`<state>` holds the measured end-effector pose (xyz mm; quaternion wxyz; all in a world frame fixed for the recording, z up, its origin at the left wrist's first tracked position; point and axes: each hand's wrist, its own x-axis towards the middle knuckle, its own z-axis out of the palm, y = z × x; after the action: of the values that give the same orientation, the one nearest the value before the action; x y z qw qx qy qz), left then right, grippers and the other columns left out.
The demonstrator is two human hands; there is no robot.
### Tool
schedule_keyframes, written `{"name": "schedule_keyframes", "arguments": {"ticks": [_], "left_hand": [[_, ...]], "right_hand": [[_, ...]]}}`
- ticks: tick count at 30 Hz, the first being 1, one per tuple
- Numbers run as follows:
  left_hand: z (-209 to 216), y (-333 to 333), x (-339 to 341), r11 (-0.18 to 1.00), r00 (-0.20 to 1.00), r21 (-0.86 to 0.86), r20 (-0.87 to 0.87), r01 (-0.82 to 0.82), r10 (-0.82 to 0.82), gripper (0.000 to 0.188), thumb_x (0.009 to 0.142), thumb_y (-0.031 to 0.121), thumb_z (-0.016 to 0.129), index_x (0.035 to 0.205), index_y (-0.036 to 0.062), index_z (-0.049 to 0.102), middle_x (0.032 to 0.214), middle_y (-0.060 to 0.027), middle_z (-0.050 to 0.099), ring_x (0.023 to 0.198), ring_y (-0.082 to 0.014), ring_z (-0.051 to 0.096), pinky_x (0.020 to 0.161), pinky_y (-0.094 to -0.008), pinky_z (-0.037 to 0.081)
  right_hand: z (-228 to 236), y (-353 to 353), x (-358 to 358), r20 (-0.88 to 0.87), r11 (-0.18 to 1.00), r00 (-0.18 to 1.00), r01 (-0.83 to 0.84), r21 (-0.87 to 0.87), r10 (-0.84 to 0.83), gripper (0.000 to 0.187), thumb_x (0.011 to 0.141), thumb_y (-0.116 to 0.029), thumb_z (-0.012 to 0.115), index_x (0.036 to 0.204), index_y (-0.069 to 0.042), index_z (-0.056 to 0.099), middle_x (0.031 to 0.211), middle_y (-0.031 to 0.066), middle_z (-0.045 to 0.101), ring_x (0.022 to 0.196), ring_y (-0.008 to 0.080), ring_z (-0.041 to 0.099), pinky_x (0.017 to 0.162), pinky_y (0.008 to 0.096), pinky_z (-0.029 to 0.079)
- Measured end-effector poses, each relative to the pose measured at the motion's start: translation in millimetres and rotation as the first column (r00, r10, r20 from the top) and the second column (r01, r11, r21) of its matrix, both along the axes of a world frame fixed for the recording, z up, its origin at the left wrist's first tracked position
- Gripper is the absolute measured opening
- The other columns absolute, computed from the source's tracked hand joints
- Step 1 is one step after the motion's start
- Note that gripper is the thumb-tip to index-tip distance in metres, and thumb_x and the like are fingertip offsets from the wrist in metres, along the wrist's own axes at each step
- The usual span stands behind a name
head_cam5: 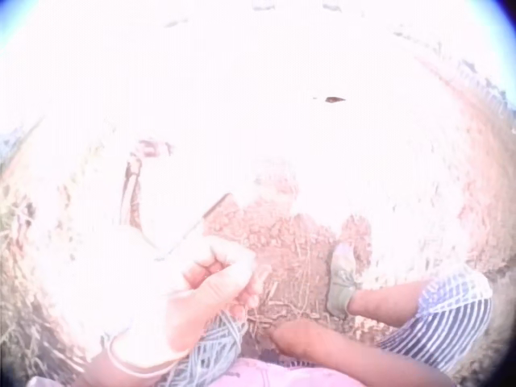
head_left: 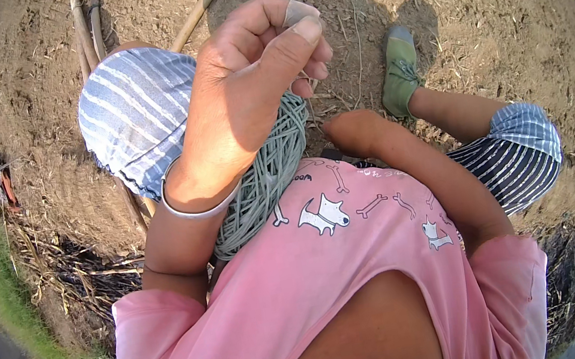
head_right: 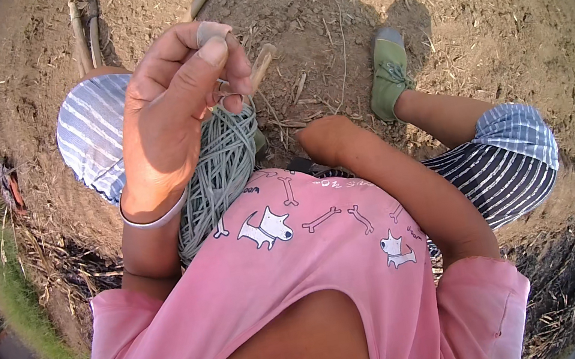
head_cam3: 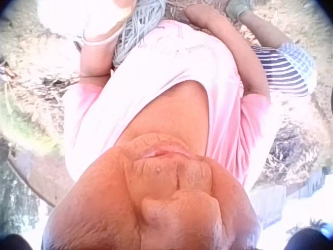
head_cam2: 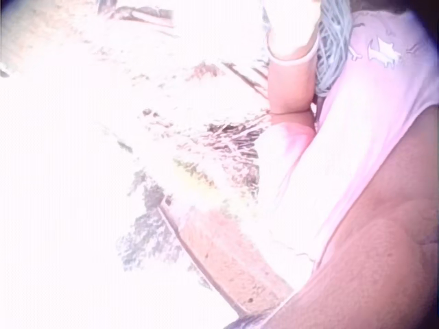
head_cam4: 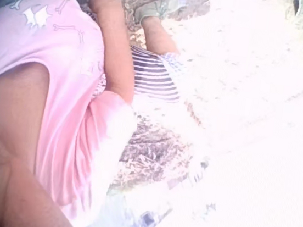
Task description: The person sits in a tilled field and untangles a coiled light-green rope, then ties a knot at the end. The person holds the rope with both hands, pulls strands to separate them, and forms a loop to secure the knot.
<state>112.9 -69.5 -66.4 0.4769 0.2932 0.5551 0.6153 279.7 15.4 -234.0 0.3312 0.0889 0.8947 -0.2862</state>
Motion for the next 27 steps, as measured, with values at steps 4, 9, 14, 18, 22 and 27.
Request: {"name": "schedule_keyframes", "arguments": {"ticks": [4,9,14,18,22,27], "left_hand": [[-5.8,-1.3,4.6,0.988,0.983,0.004,-0.100,0.155,-0.154,0.030,0.097,0.016,0.058,0.122,-0.0014,0.055,0.104,-0.0064,0.065,0.093,-0.0135,0.063,0.071,-0.0242,0.053],[-14.5,-3.1,24.4,0.914,0.896,0.062,-0.234,0.401,-0.377,0.038,0.099,0.018,0.057,0.129,-0.0041,0.051,0.110,-0.0072,0.063,0.101,-0.0145,0.062,0.080,-0.0259,0.052],[-1.8,2.4,20.8,0.854,0.843,-0.091,0.244,0.512,-0.479,0.036,0.101,0.024,0.054,0.124,-0.0045,0.056,0.103,-0.0055,0.064,0.093,-0.0090,0.060,0.078,-0.0229,0.050],[-5.6,2.1,26.3,0.903,0.885,-0.090,0.260,0.420,-0.385,0.029,0.099,0.021,0.058,0.112,-0.0036,0.064,0.095,-0.0031,0.066,0.088,-0.0062,0.059,0.076,-0.0212,0.048],[-6.9,1.7,24.2,0.909,0.906,-0.031,0.104,0.415,-0.410,0.025,0.098,0.020,0.059,0.106,-0.0027,0.066,0.092,-0.0018,0.066,0.085,-0.0059,0.059,0.074,-0.0206,0.048],[-8.6,1.9,21.2,0.914,0.909,-0.066,0.155,0.401,-0.388,0.022,0.098,0.018,0.058,0.109,-0.0006,0.063,0.090,-0.0027,0.066,0.081,-0.0069,0.060,0.071,-0.0213,0.048]], "right_hand": [[102.3,7.9,22.7,-0.268,0.978,0.962,0.111,0.179,-0.060,0.008,0.080,-0.007,0.061,0.087,-0.004,0.061,0.088,0.0154,0.065,0.085,0.0326,0.067,0.073,0.0419,0.053],[192.2,4.5,43.0,-0.664,0.891,0.739,0.220,0.397,0.112,0.017,0.068,-0.009,0.065,0.083,-0.004,0.060,0.089,0.0086,0.062,0.080,0.0225,0.063,0.065,0.0363,0.052],[178.4,-9.3,35.7,-0.899,0.889,0.413,0.347,0.300,0.143,0.023,0.064,-0.010,0.066,0.086,-0.003,0.063,0.100,0.0116,0.061,0.089,0.0242,0.060,0.074,0.0349,0.051],[168.0,-22.8,34.2,-0.922,0.917,0.374,0.322,0.235,0.104,0.026,0.063,-0.011,0.068,0.088,-0.004,0.065,0.105,0.0121,0.062,0.098,0.0268,0.059,0.079,0.0379,0.049],[163.0,-29.3,37.3,-0.920,0.942,0.392,0.310,0.128,-0.004,0.031,0.061,-0.002,0.071,0.091,-0.003,0.065,0.107,0.0129,0.061,0.096,0.0298,0.060,0.078,0.0413,0.050],[148.8,-27.5,52.7,-0.908,0.857,0.191,0.446,-0.259,-0.374,0.031,0.073,0.007,0.068,0.102,0.000,0.061,0.113,0.0163,0.059,0.098,0.0259,0.061,0.081,0.0348,0.050]]}}
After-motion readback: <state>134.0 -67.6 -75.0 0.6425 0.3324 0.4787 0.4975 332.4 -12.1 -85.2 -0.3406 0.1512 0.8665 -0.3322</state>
